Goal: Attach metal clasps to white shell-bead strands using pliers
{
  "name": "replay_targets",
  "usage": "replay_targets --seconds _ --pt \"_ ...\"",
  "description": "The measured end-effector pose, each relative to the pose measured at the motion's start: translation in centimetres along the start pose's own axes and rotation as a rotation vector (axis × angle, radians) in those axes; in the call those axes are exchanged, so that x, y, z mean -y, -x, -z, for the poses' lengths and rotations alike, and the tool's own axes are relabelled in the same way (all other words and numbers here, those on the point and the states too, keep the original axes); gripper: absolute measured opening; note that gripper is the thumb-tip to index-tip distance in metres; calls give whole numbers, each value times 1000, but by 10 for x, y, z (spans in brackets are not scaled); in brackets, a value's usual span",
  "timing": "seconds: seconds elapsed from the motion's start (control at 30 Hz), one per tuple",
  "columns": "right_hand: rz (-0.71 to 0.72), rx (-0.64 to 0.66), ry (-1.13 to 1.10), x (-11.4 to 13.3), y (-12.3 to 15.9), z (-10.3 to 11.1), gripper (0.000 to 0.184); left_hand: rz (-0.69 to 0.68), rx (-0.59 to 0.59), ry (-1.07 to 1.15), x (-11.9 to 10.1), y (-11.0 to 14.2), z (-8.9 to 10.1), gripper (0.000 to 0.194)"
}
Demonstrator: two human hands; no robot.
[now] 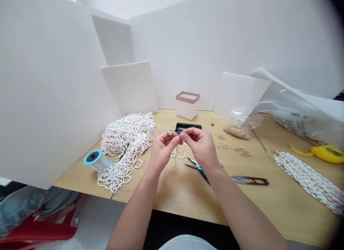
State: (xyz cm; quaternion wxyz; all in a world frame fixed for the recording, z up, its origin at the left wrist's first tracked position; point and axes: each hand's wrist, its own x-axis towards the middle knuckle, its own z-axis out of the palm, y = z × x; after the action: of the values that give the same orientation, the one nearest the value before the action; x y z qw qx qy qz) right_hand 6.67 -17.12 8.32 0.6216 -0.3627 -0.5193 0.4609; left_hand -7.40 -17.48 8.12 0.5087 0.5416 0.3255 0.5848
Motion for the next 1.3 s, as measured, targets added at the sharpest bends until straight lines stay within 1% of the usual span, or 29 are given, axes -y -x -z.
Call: replay_targets --seconds 0.1,0.17,0.27,0.4,0.5,0.57,0.6,0.67,0.7,0.73,0.77,0.8,0.83,0.9,0.93,1.0,1.07,1.13,1.2,1.23,1.27,1.3 --pt "31 -59 21 -8 14 0 30 14 -18 -13 8 14 -2 26" --pt "30 -69 11 -14 23 2 27 15 -56 2 16 23 -4 26" --pt "-20 -54 -45 -25 36 3 27 17 -129 13 26 36 -6 27" --pt "-89 -44 -128 -40 49 -2 32 -23 -213 -97 34 52 -6 23" --pt "-112 -54 -150 -42 53 -5 34 -76 -243 -212 35 62 -4 20" --pt "-114 -65 -137 -40 51 2 33 -77 -239 -244 36 66 -2 19" --pt "-112 -73 -134 -38 50 9 33 -70 -236 -241 36 67 0 19" --pt "-91 -87 -56 -35 47 29 35 -53 -230 -217 38 68 3 20" --pt "-73 -80 42 -34 46 41 37 -49 -231 -201 40 67 4 20" --pt "-44 -50 248 -35 46 54 41 -43 -229 -185 41 66 5 21" --pt "-22 7 509 -36 47 68 42 -36 -228 -165 42 65 6 21" --pt "-23 109 779 -38 49 82 42 -26 -226 -143 43 64 7 22" --pt "-39 155 902 -41 52 96 43 -14 -225 -120 44 62 7 22" --pt "-58 178 1018 -47 62 127 45 9 -223 -78 45 60 8 22" --pt "-63 169 1060 -49 68 144 44 19 -220 -60 45 59 8 22" --pt "-93 158 1154 -54 83 183 43 35 -211 -36 45 57 8 22" --pt "-131 151 1357 -57 99 223 43 43 -199 -23 43 58 9 22" --pt "-178 183 1376 -59 115 258 39 39 -191 -16 41 59 10 21" --pt "-187 157 1389 -61 128 278 35 30 -189 -10 37 62 10 20" --pt "-198 139 1392 -61 133 282 33 28 -187 -9 36 63 10 19" --pt "-198 117 1390 -60 138 282 32 27 -183 -9 35 64 9 19" --pt "-184 92 1381 -59 143 277 31 27 -178 -11 33 66 9 19"
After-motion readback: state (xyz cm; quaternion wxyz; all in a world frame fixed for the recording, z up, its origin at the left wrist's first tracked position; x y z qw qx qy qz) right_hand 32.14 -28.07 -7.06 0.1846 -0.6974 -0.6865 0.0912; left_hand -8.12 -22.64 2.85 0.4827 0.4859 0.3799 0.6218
